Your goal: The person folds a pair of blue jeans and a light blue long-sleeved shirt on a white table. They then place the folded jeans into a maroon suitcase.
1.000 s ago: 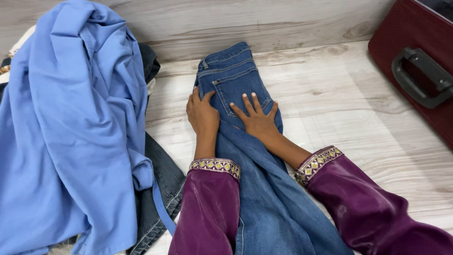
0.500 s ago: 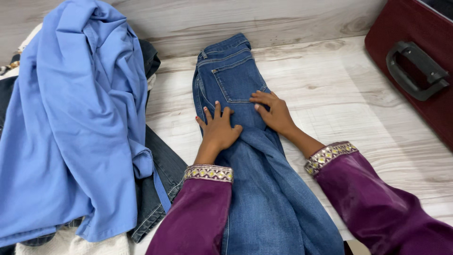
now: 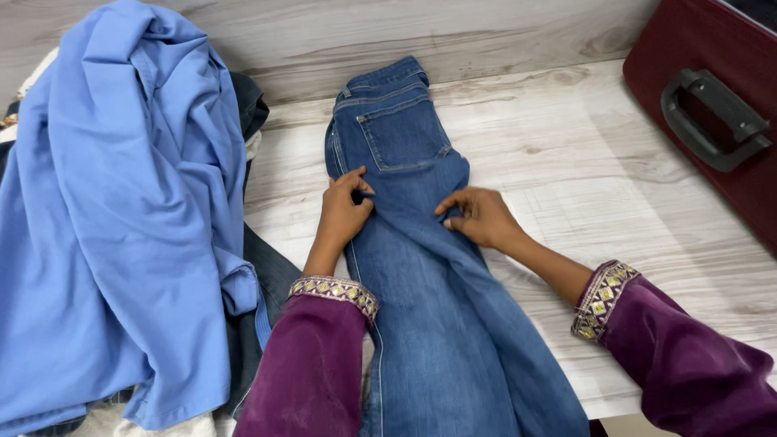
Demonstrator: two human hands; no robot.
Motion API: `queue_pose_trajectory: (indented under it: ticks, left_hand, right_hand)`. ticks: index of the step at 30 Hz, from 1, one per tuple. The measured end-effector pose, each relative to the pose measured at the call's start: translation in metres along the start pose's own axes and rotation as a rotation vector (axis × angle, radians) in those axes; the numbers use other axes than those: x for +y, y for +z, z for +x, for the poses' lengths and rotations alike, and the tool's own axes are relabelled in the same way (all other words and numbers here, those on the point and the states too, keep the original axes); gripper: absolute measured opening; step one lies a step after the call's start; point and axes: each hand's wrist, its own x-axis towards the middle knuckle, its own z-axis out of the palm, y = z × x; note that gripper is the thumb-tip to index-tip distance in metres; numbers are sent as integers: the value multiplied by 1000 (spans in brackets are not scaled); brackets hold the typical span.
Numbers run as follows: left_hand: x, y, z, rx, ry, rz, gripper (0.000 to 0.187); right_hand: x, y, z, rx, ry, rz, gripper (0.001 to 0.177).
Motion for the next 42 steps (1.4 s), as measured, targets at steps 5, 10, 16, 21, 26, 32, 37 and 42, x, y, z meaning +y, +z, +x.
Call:
queue_pose_trajectory:
  ticks: [5, 10, 16, 21, 26, 32, 37, 42]
  left_hand:
    - [37, 20, -4, 130, 134, 271, 28]
    - [84, 33, -22, -90, 71, 381, 56]
    - [57, 28, 22, -114, -163, 534, 59]
    - [34, 22, 48, -89, -176, 575, 62]
    - [17, 15, 66, -96, -241, 614, 61]
    - [7, 4, 60, 4, -117, 722, 59]
    - [34, -14, 19, -115, 358, 997, 43]
    - [96, 25, -40, -276, 168, 1074, 41]
  right_hand:
    - [67, -11, 61, 312, -267, 18, 22]
    - [96, -22, 97, 370, -162, 172, 15]
    - [79, -43, 89, 120, 25, 311, 45]
    - [-10, -41, 36, -127, -25, -370, 117]
    - [-99, 25, -56, -510, -118, -816, 127]
    - [-33, 12, -29, -391, -332, -796, 68]
    - [59, -71, 67, -165, -626, -1039, 67]
    - [58, -68, 110, -4, -529, -1583, 61]
